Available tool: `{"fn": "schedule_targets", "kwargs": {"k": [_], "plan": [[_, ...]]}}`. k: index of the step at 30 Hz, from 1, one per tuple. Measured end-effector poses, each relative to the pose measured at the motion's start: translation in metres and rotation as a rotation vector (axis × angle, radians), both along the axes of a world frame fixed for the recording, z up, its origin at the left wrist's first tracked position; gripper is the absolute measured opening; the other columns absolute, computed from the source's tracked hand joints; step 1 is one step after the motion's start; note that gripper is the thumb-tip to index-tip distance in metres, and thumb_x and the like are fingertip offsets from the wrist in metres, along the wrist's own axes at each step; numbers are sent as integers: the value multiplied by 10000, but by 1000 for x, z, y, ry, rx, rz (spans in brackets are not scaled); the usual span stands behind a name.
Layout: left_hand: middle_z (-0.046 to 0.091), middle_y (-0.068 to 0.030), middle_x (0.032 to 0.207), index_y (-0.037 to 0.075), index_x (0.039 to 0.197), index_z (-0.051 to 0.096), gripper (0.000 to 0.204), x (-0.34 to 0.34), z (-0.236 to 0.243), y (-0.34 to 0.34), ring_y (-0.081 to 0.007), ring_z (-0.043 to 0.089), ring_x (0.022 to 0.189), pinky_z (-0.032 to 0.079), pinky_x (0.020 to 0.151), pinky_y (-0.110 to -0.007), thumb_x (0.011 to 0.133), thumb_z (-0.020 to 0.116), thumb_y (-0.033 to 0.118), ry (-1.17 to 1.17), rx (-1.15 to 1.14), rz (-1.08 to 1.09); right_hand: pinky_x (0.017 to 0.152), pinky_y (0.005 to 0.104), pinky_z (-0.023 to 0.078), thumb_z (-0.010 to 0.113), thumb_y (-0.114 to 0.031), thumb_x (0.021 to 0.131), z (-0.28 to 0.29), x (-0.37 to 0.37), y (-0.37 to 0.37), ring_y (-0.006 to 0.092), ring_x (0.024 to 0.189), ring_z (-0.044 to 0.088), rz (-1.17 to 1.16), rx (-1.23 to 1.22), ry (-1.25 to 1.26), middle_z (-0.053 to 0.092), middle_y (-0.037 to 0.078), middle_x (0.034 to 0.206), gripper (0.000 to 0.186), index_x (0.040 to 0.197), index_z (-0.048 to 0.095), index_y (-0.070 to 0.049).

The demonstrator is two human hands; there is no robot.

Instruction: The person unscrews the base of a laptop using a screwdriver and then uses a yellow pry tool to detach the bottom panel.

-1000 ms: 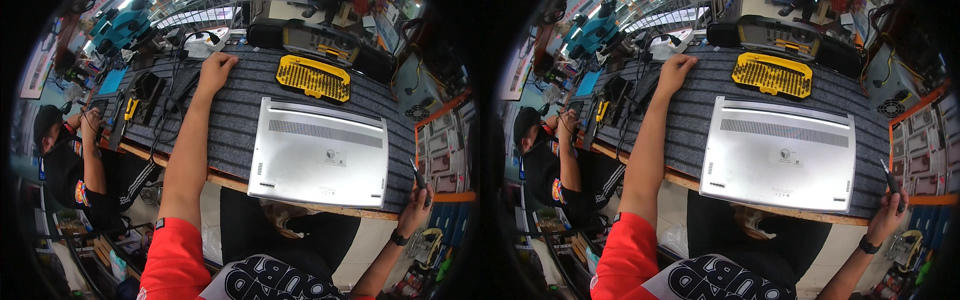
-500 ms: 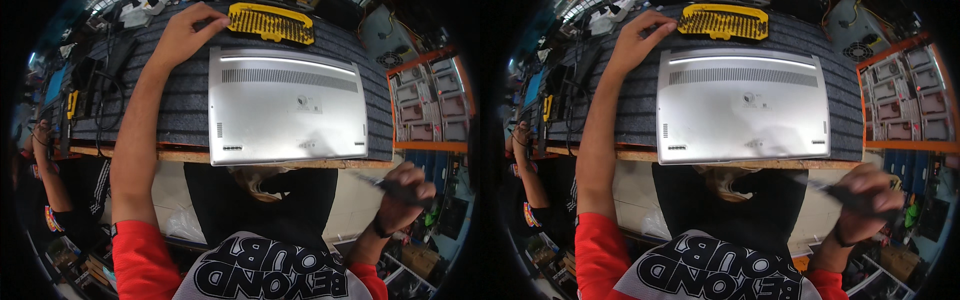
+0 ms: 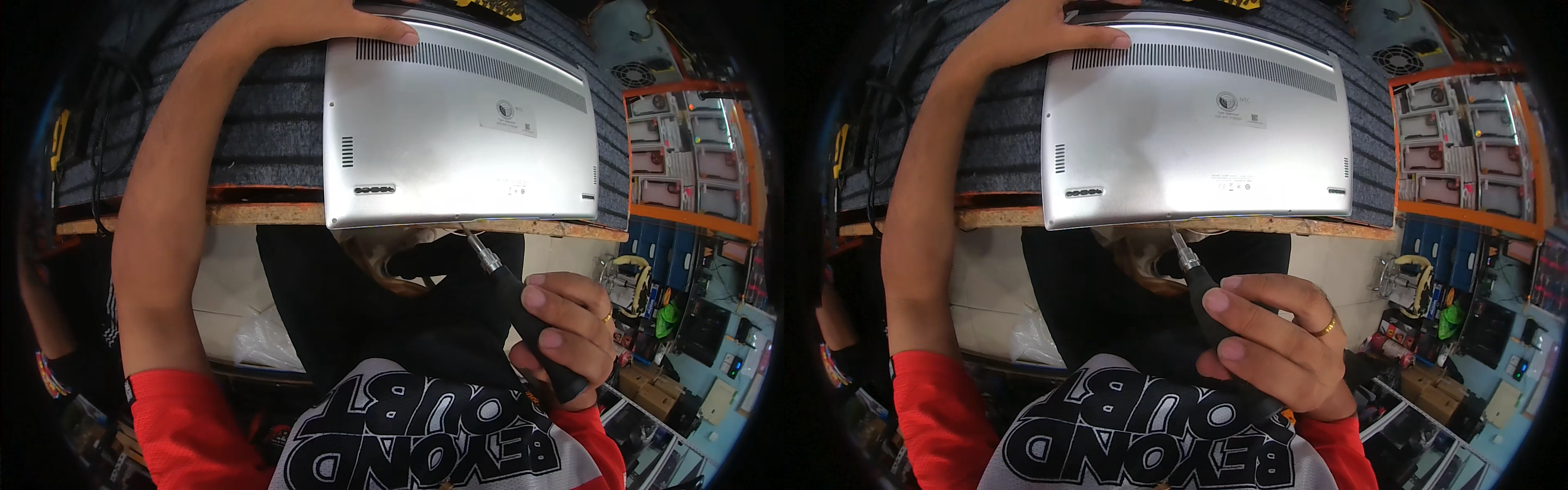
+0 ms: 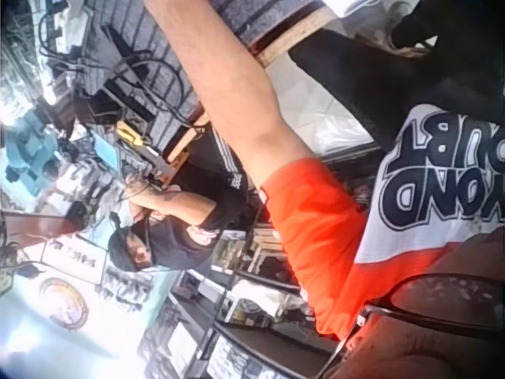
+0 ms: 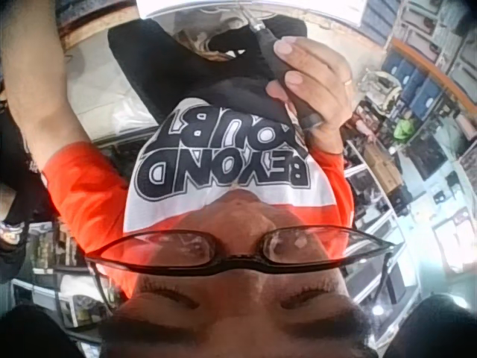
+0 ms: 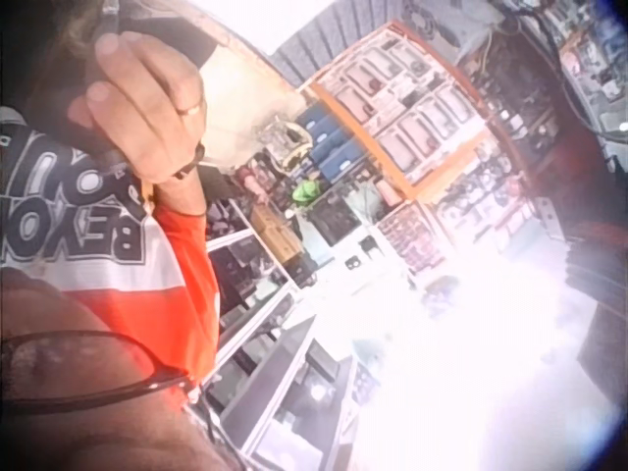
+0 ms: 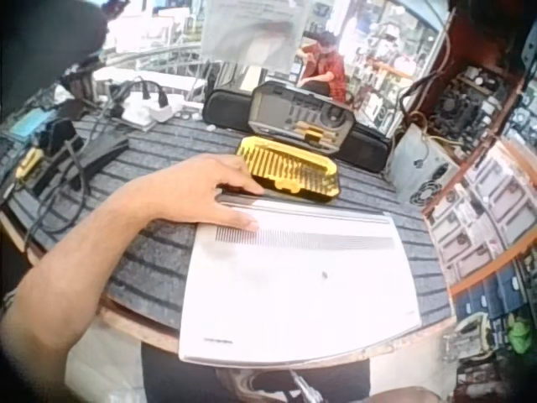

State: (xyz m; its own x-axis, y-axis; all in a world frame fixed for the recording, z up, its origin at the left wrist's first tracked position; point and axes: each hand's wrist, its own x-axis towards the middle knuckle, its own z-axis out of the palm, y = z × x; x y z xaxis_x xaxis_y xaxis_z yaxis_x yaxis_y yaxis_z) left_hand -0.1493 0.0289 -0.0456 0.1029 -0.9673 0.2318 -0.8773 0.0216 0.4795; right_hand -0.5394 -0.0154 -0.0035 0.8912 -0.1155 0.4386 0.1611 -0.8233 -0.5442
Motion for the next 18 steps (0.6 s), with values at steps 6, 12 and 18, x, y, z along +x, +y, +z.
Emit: {"fn": "schedule_targets", "kwargs": {"k": [6,12,18], "plan": [[653,-213,1273,-21,1282,696,682,1,0,0,-366,622,1186,483,1046,-412,856,790,502,-25,-18,-12,823,369,623,903,-173,758,1,1,1,334,1070,707,-21,-37,49,730,114,1231,477,1112,588,-114],[652,-200,1281,-9,1290,696,686,0,2,-1,-356,624,1185,489,1038,-411,860,787,518,-46,33,27,840,359,629,915,-163,736,-3,2,0,326,1078,705,-40,-25,57,725,105,1239,508,1122,588,-123],[658,-191,1256,-3,1286,699,673,1,2,-2,-347,629,1164,493,1019,-410,862,790,512,-37,42,20,836,359,631,911,-173,743,-2,1,0,328,1081,703,-30,-32,60,723,103,1246,515,1142,588,-127]]}}
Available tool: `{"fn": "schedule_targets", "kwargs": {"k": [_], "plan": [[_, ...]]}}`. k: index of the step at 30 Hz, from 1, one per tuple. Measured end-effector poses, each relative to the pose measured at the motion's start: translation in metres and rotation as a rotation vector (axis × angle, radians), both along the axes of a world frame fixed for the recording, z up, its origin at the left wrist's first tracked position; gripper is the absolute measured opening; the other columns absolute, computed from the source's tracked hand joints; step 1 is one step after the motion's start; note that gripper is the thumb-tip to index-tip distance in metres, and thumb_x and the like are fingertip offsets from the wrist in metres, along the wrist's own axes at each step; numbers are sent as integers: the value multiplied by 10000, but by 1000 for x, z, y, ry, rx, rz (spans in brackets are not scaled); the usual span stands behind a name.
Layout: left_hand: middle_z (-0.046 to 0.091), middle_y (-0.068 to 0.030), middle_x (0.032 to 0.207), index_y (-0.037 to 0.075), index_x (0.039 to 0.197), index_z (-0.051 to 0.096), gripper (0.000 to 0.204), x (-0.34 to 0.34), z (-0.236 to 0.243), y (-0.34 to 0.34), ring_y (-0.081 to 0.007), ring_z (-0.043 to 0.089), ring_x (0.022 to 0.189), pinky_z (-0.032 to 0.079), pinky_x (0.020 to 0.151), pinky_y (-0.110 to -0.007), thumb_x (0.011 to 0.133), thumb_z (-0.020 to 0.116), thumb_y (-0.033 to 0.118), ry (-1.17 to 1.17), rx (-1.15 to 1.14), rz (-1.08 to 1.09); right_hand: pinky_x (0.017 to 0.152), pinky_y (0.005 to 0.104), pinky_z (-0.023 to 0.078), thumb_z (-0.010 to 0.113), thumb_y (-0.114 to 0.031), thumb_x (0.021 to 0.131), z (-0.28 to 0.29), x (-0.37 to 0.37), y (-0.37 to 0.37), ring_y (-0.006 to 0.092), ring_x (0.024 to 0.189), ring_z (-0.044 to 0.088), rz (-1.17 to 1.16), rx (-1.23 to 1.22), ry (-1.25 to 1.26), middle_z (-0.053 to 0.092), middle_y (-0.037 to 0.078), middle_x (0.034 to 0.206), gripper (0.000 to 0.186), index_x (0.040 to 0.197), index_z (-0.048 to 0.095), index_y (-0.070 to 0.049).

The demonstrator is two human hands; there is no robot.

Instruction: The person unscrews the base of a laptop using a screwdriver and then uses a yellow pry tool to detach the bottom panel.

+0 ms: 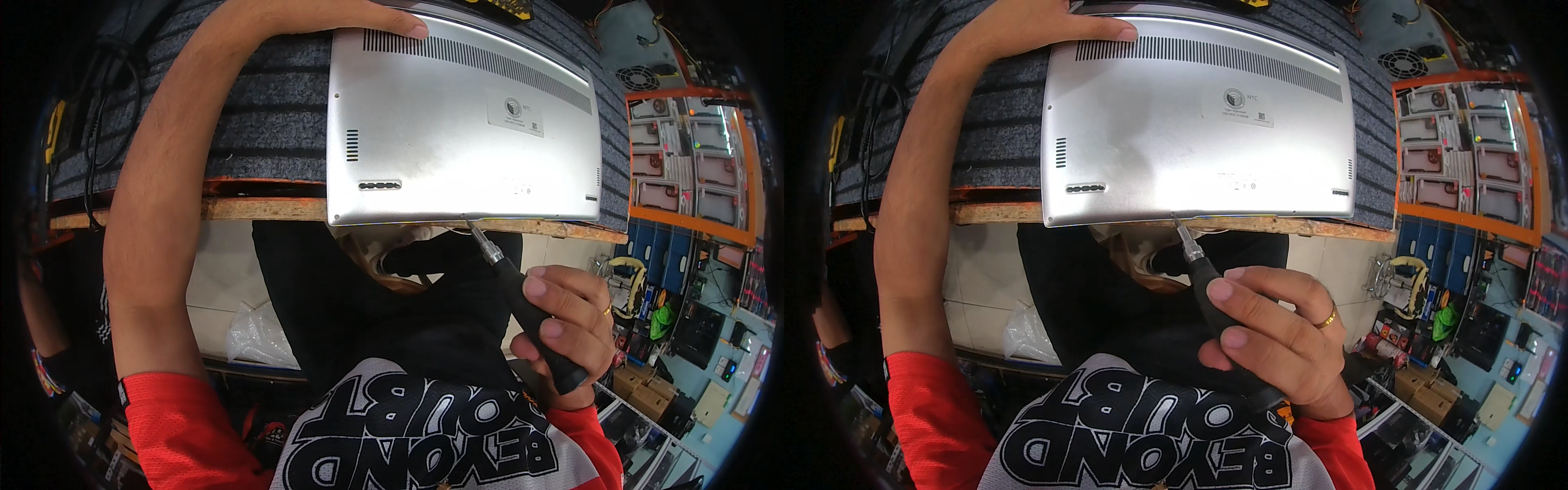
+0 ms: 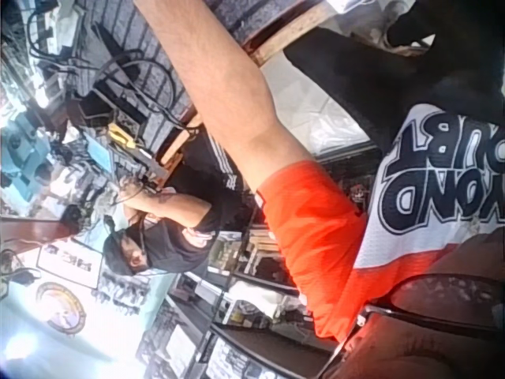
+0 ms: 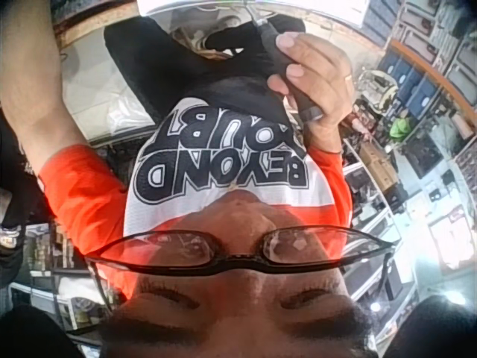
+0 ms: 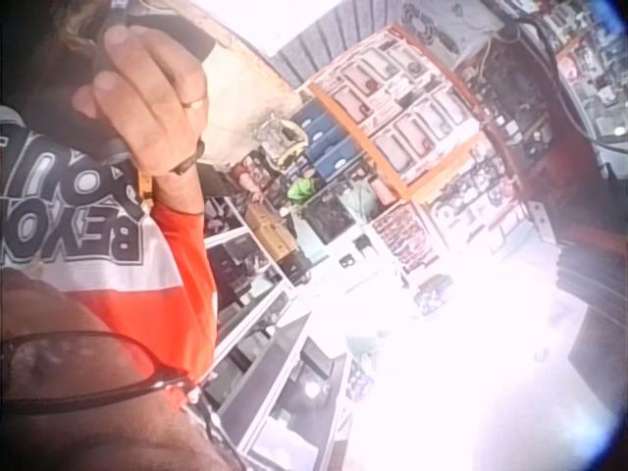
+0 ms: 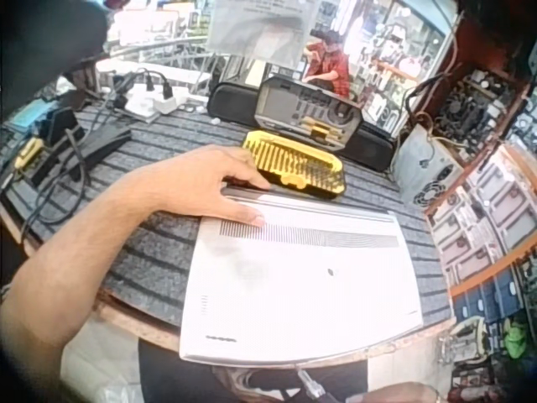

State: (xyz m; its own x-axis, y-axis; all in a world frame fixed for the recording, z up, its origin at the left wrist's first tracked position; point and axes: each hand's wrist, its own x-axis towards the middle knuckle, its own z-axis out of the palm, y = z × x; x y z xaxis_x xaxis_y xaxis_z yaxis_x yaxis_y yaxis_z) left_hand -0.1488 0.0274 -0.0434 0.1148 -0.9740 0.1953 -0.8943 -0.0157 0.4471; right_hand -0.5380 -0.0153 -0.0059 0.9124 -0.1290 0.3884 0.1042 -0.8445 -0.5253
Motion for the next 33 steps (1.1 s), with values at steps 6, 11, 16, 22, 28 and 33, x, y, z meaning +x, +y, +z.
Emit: {"fn": "schedule_targets", "kwargs": {"k": [6,11,16,22,28,33], "plan": [[662,-188,1241,-1,1282,701,664,0,1,0,-347,628,1162,494,1011,-409,863,791,507,-2,5,-6,834,355,631,915,-177,741,-2,1,-2,326,1076,702,8,2,-5,715,105,1261,526,1148,585,-126],[663,-183,1257,11,1294,702,665,-2,1,-1,-338,627,1168,492,1022,-406,861,791,508,-1,41,33,802,349,633,909,-135,756,1,4,3,320,1030,701,5,-83,-22,695,106,1205,518,1159,584,-135],[662,-180,1275,17,1302,701,667,-2,1,-2,-333,625,1177,491,1031,-403,860,792,508,-5,49,39,708,374,636,878,-106,804,-20,12,11,304,936,689,38,-125,-255,631,103,1142,646,1309,525,-303],[659,-189,1272,-2,1296,696,678,-1,1,-1,-340,627,1175,494,1026,-405,853,801,500,1,32,27,707,422,638,849,-157,854,-43,13,9,324,945,693,115,-100,-444,615,123,1176,709,1386,471,-434],[654,-198,1268,-22,1285,691,678,0,0,-1,-347,630,1169,495,1018,-402,850,810,484,44,18,19,738,461,641,827,-208,881,-50,16,8,362,1008,682,166,-19,-472,604,140,1214,692,1398,456,-480],[652,-196,1273,-15,1286,692,667,-1,-1,-1,-345,630,1173,496,1017,-396,850,813,475,50,21,31,769,479,648,831,-194,872,-51,16,8,381,1035,677,171,76,-415,597,151,1241,669,1350,497,-521]]}}
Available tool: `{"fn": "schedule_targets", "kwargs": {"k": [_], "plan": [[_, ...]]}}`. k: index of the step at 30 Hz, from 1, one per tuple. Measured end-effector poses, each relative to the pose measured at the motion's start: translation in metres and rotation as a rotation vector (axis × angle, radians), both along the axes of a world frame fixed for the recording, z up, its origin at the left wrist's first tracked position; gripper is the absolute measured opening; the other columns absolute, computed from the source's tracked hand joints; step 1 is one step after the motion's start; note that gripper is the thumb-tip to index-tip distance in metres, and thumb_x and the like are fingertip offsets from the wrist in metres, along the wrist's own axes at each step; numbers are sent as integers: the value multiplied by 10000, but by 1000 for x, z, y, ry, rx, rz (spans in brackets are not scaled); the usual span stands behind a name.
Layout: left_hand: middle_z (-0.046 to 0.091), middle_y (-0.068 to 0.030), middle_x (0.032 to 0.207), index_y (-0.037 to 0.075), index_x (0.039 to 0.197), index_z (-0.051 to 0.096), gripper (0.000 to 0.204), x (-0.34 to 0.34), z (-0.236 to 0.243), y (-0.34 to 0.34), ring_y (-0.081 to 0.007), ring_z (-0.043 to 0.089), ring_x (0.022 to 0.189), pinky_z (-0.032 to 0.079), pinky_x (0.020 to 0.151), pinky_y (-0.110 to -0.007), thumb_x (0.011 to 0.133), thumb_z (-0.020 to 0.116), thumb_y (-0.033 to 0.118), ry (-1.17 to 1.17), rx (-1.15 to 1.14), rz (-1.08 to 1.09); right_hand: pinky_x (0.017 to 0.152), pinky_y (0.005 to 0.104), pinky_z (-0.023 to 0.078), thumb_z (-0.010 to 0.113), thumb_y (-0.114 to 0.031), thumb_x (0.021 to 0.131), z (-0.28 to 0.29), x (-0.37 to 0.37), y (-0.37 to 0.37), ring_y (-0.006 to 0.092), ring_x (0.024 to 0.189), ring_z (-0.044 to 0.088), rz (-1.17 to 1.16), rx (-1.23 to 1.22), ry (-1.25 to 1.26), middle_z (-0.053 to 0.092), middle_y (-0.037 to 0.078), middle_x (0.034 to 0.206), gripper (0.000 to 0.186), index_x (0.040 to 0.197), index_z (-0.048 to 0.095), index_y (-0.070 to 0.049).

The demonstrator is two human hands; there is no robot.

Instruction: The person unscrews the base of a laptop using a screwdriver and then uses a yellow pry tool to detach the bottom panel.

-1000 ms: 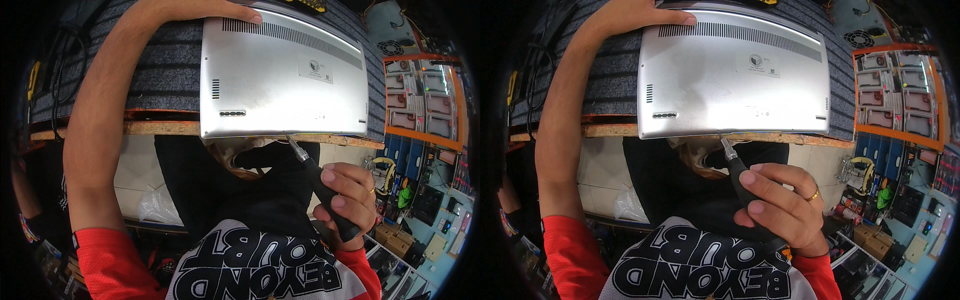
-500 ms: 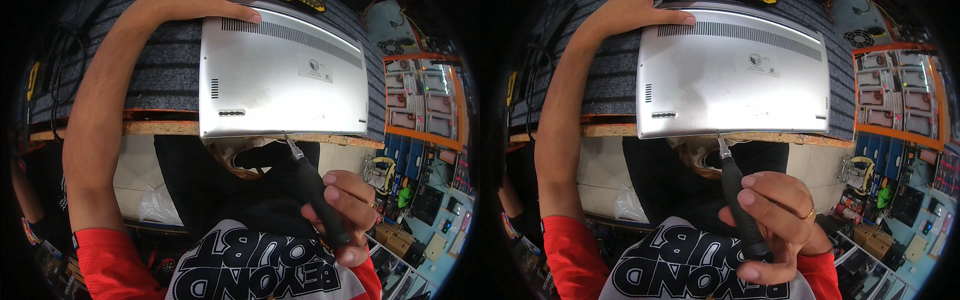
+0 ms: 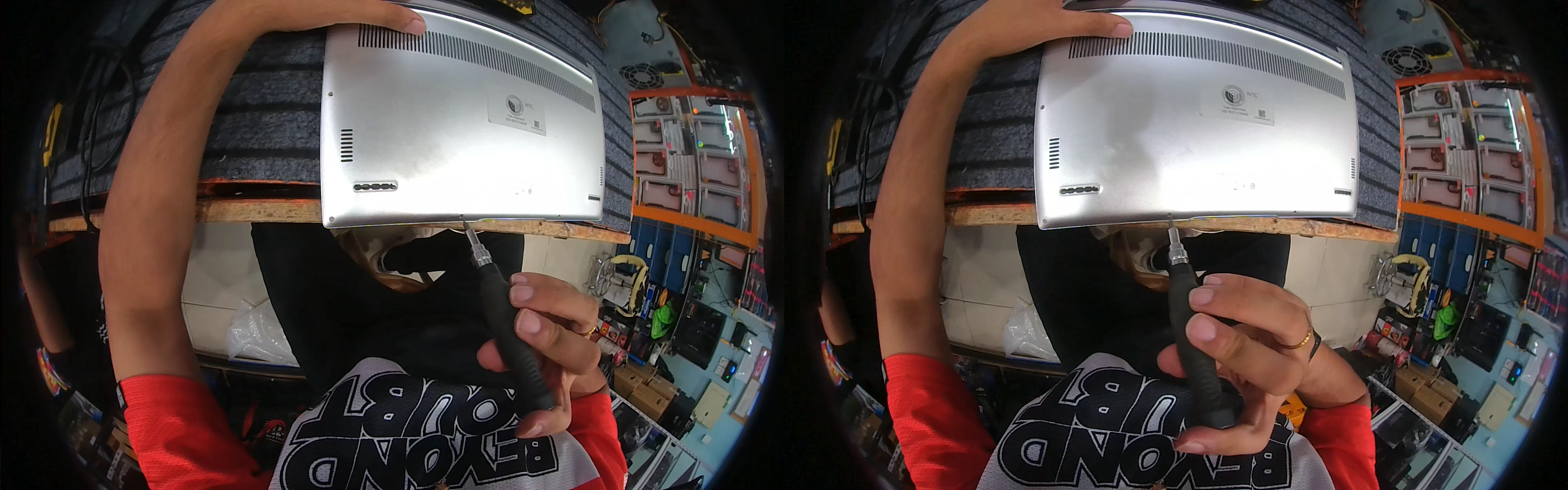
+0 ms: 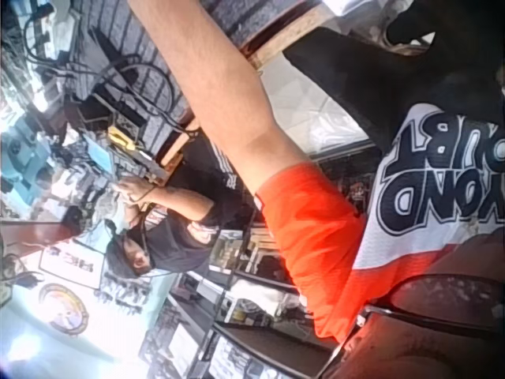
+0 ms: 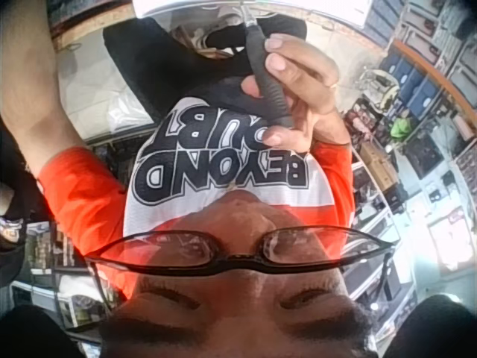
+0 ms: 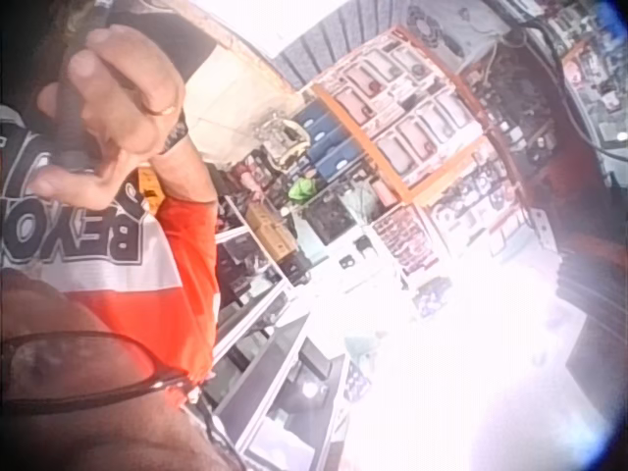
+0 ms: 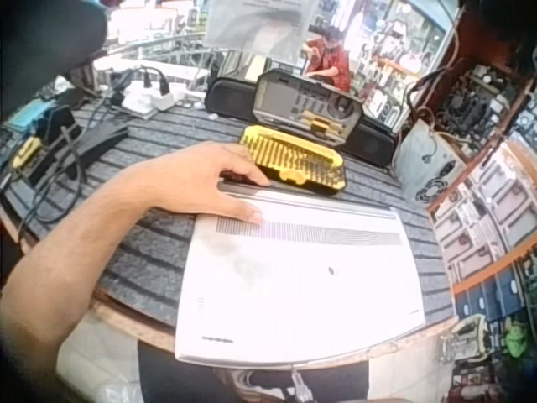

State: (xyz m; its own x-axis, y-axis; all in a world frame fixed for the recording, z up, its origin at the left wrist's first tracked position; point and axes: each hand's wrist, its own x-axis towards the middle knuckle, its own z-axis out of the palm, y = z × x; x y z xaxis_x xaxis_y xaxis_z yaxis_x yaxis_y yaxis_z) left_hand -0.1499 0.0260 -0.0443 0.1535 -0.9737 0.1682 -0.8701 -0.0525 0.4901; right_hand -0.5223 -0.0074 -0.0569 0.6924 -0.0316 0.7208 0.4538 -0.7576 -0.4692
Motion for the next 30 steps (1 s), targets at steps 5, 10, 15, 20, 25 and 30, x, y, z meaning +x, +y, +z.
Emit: {"fn": "schedule_targets", "kwargs": {"k": [5,10,15,20,25,30], "plan": [[653,-192,1278,-13,1292,690,667,-1,0,0,-341,627,1180,499,1015,-398,854,810,476,19,15,16,790,476,649,847,-175,849,4,0,-2,381,1051,676,34,-36,19,604,155,1238,659,1311,543,-534],[649,-192,1288,-13,1298,686,679,-2,1,1,-341,624,1185,500,1014,-401,853,809,484,25,20,20,811,478,646,856,-164,833,10,-2,1,374,1058,677,10,70,106,618,167,1248,650,1294,567,-522],[645,-192,1296,-9,1307,684,684,-3,2,0,-338,623,1188,499,1022,-398,852,809,487,4,46,48,835,478,643,847,-169,843,16,-6,0,365,1052,685,0,119,190,627,177,1258,613,1284,587,-504],[645,-189,1298,-9,1309,684,679,-4,2,0,-335,621,1192,498,1025,-400,853,810,479,10,49,56,847,482,642,846,-172,840,19,-6,-1,367,1056,691,13,124,196,641,174,1238,600,1285,596,-489],[646,-189,1298,-10,1308,684,675,-4,2,0,-334,621,1193,498,1023,-400,854,812,474,19,41,42,852,484,641,845,-163,831,22,-5,-2,368,1054,694,20,132,231,648,181,1224,596,1286,601,-460],[647,-188,1293,-9,1306,685,672,-4,2,0,-334,622,1190,499,1020,-398,856,810,474,9,35,32,858,486,639,845,-155,821,26,-5,-2,369,1053,697,23,135,250,655,187,1211,593,1288,606,-432]]}}
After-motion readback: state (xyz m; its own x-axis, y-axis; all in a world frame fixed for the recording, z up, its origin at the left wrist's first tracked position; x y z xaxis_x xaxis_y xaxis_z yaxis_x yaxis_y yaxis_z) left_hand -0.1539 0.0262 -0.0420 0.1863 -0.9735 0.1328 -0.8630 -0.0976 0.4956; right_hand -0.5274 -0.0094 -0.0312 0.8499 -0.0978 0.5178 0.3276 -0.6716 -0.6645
